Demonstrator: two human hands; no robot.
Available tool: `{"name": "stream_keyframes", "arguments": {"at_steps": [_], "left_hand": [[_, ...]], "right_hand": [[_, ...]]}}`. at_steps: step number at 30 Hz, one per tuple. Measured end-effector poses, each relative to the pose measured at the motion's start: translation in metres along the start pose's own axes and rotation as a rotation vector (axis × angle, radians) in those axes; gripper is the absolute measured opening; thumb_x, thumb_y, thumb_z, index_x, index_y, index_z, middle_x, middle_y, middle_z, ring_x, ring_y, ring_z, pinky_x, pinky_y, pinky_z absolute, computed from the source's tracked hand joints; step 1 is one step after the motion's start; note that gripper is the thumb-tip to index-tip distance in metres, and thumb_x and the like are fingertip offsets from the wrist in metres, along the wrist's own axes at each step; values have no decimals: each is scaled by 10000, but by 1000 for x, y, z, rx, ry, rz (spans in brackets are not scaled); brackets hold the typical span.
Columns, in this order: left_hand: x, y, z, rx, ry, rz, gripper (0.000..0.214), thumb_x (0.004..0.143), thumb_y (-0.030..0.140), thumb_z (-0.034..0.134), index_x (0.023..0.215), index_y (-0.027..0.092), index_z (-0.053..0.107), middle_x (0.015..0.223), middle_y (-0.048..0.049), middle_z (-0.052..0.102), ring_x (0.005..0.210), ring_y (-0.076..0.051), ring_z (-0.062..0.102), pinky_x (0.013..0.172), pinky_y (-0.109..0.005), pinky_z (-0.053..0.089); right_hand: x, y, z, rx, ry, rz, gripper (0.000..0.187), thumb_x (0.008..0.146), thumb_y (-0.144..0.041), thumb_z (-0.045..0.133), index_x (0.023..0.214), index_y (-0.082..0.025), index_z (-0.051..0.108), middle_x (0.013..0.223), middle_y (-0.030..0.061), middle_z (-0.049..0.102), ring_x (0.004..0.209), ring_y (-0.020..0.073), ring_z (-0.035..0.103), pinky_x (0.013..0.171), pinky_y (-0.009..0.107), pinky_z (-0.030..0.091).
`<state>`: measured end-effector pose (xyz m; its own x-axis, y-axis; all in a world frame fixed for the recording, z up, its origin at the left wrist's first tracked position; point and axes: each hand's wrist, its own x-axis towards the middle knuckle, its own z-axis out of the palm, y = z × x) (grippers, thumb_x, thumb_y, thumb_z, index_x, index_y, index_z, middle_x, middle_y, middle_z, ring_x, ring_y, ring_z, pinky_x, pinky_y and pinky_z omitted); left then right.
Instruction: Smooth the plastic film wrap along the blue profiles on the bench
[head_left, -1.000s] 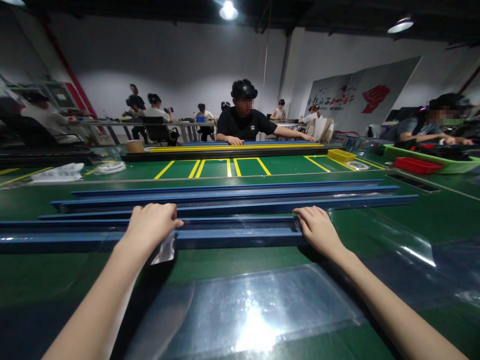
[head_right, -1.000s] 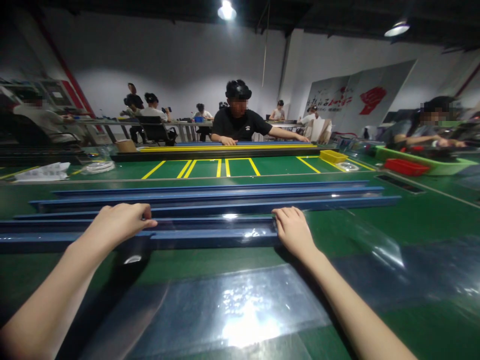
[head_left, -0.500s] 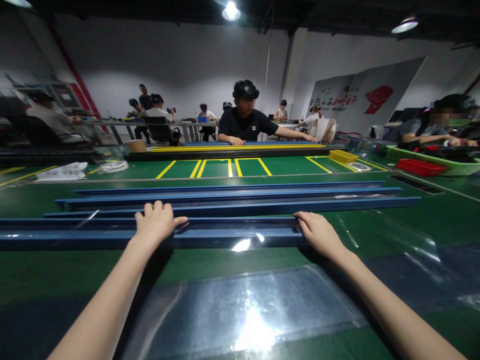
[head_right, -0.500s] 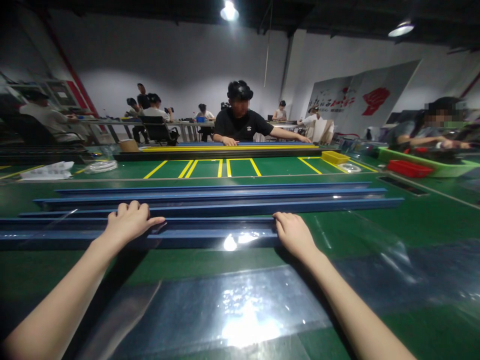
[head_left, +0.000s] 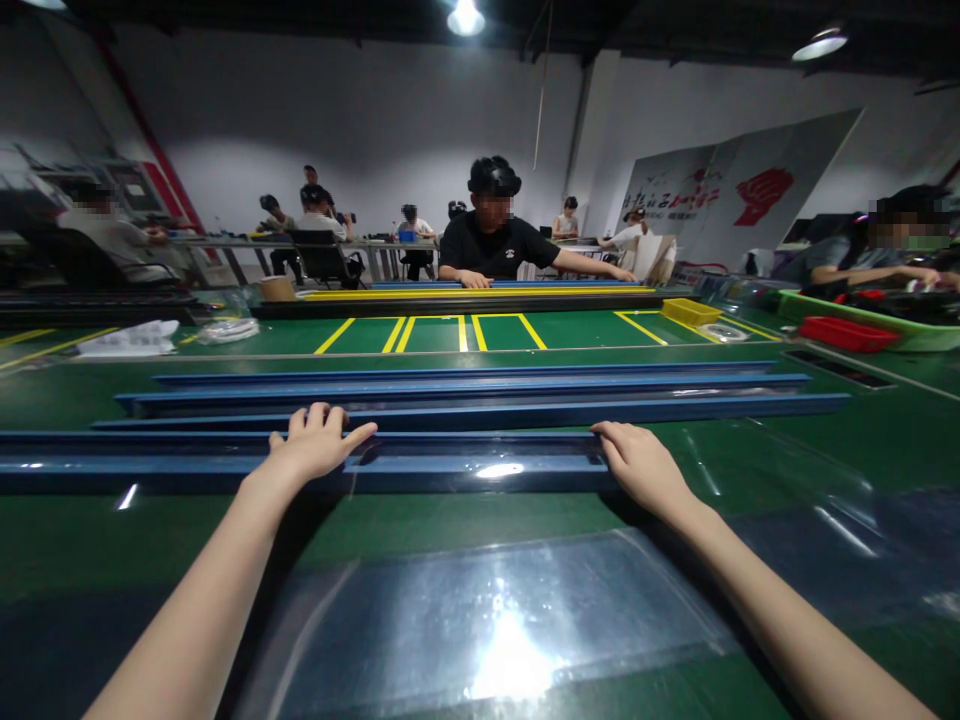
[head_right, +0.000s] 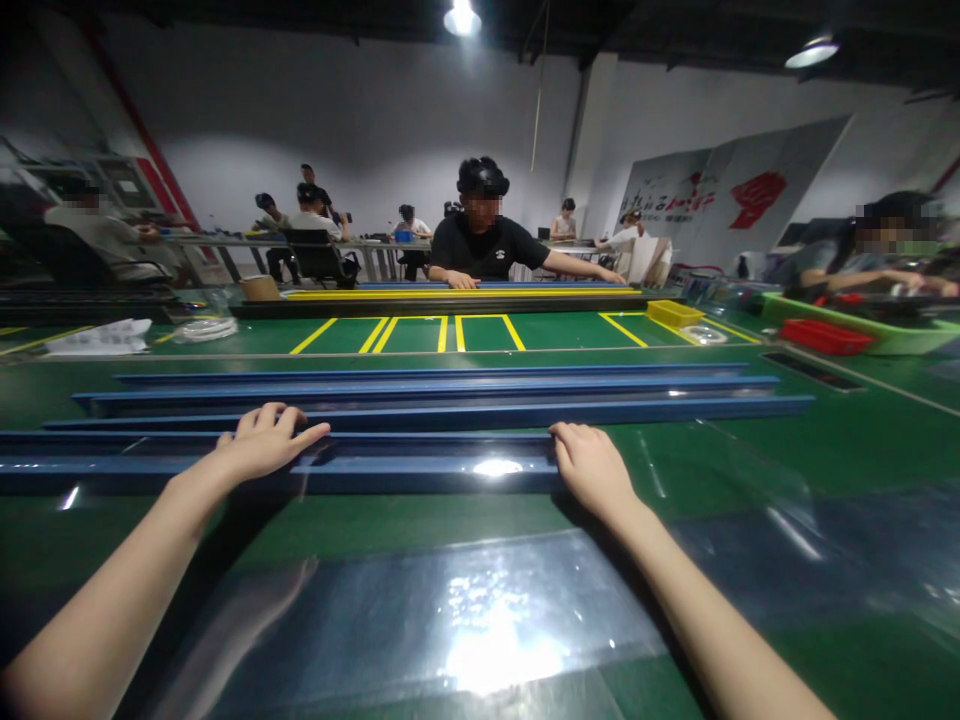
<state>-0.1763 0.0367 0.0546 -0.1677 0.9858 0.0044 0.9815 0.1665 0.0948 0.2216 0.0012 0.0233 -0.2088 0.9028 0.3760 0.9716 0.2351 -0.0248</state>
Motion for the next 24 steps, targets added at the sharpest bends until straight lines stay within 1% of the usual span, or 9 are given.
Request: {"name": "stream_keyframes", "arguments": {"at_steps": [2,5,7,9,12,17,21,24], "left_hand": [[-1,3,-4,-17,-38,51,657,693,660,295,1108,201,518,1275,-170,392,1202,-376,319,896,-530,322],[-4,10,-7,-35,-106,183,619,664,641,353,1096,226,508,1212,-115,438,1197,-308,346,951,-425,314],[-7,16,-5,-35,-115,268,628,663,633,365,1124,224,489,1209,-107,437,1200,-277,346,982,-390,285],[-9,22,-1,-29,-118,322,641,672,633,361,1154,224,469,1250,-110,402,1211,-266,334,998,-391,259],[-12,29,3,-11,-137,311,596,694,626,347,1128,242,483,1298,-104,349,1232,-272,299,1000,-425,237],[-13,34,1,0,-141,238,514,704,610,362,1061,269,508,1250,-83,379,1202,-284,313,975,-443,246],[-13,36,-2,19,-153,238,455,724,578,373,1036,280,517,1222,-70,410,1169,-293,331,947,-452,261],[-12,39,-2,39,-146,240,406,750,541,372,1024,282,523,1195,-62,441,1146,-289,343,929,-451,266]], "right_hand": [[0,0,1,-3,11,-1,334,852,-190,279,972,-156,588,893,76,649,829,192,570,773,309,393],[0,1,1,-13,24,-4,324,848,-186,287,968,-170,588,899,69,650,834,187,572,775,303,394],[0,0,1,-20,22,3,326,850,-187,285,971,-168,587,899,69,651,836,188,574,775,301,395],[0,-1,0,-23,15,11,332,851,-187,281,974,-156,588,902,74,651,839,192,574,780,301,394],[0,-2,-1,-13,5,16,334,852,-185,280,975,-146,588,898,76,651,840,195,573,786,303,394],[0,-1,-1,26,17,14,328,850,-190,285,978,-135,582,918,92,646,861,205,570,806,321,392],[-1,-1,0,78,82,-1,291,845,-191,312,950,-144,580,927,94,643,881,208,570,825,334,388],[-2,-4,2,118,183,-22,268,851,-212,330,969,-151,563,962,100,633,923,216,558,842,353,387]]}}
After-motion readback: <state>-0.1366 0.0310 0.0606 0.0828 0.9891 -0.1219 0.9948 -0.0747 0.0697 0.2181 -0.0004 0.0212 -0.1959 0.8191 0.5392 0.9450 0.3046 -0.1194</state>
